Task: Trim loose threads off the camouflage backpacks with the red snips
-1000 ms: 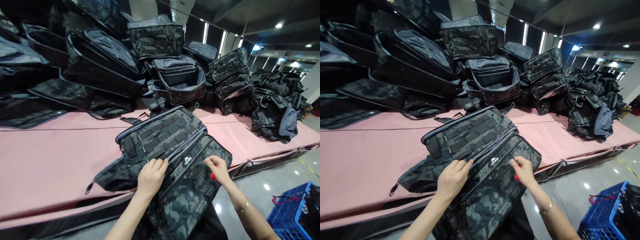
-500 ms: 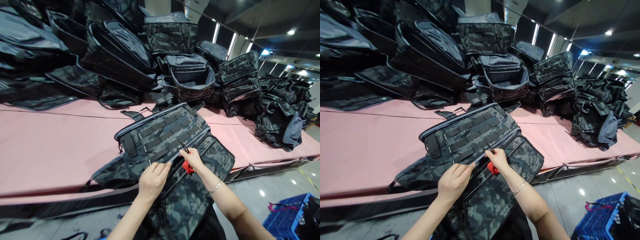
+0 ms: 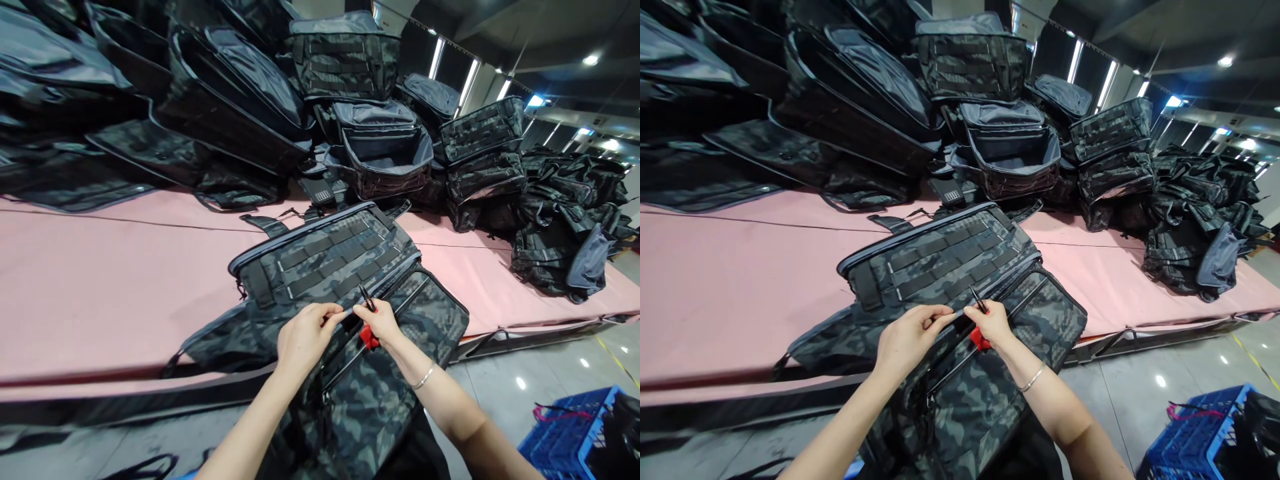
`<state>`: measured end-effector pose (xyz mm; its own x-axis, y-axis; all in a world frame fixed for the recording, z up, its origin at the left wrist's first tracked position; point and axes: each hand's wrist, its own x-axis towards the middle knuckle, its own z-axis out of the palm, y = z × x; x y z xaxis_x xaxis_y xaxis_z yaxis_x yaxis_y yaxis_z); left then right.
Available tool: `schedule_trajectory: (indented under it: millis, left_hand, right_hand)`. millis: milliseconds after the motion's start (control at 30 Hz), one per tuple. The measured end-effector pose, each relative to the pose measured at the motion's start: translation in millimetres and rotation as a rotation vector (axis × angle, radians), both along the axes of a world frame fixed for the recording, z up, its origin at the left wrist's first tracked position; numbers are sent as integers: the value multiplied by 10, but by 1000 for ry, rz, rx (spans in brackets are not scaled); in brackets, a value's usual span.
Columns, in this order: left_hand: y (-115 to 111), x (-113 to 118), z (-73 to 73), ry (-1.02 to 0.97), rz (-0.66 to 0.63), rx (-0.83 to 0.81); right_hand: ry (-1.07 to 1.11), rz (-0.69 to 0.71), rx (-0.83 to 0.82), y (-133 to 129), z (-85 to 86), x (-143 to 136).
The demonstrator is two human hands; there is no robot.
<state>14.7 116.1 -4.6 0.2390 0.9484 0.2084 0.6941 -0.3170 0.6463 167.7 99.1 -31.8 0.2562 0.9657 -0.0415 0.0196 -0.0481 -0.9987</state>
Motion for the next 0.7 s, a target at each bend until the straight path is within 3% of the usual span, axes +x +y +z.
schedule_trajectory:
  millis: [200, 433, 567, 700]
  left_hand:
    - [41, 179, 44, 72, -15, 36]
    - [103, 164, -39, -22, 23, 26]
    - [116, 164, -38, -34, 13, 6]
    - [111, 174, -21, -49, 31, -15]
  right_hand:
    - [-47, -2, 51, 15, -36, -3]
    - [-207, 7, 68, -44, -9, 8]
    - [-575, -42, 45, -239, 200, 81]
    - [-975, 7, 16, -382, 401, 123]
